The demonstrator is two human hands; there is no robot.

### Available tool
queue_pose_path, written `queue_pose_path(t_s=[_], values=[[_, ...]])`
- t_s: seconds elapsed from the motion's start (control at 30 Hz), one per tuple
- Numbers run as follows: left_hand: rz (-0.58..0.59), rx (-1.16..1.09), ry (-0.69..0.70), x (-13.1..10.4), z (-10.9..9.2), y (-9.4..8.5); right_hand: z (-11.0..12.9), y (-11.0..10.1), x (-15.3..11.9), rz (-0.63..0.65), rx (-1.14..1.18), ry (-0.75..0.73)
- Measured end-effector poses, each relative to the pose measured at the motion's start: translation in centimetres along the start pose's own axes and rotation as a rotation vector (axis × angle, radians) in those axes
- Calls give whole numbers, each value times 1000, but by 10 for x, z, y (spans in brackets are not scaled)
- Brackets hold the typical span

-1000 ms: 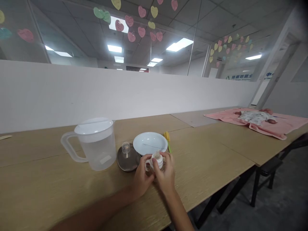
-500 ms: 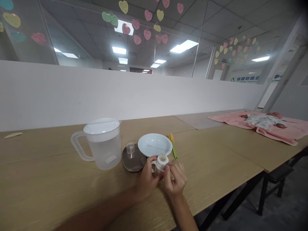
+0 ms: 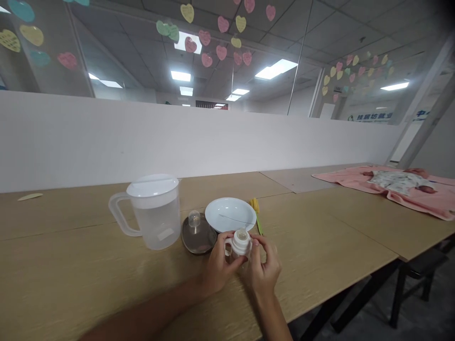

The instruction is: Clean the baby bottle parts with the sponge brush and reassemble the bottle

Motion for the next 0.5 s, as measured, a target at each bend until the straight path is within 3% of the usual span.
queue_pose_path(t_s=[0.1,0.27,0.5], values=[[16,-1,8,-1,-1,1,-2,1,-1,36,24,36],[-9,3,35,0,1,0,-4,8,-2,243,47,-93],[-137,-22,111,0,11,1,2,16,-4,223,13,-38]])
Point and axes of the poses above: each hand's wrist, its own x-axis towards the middle knuckle, its own y-axis out of the palm, z = x × y, the point moved 1 cm from there along x, towards the middle knuckle, and after that the axes turned 13 degrees about -x, right-handed, at the moved point
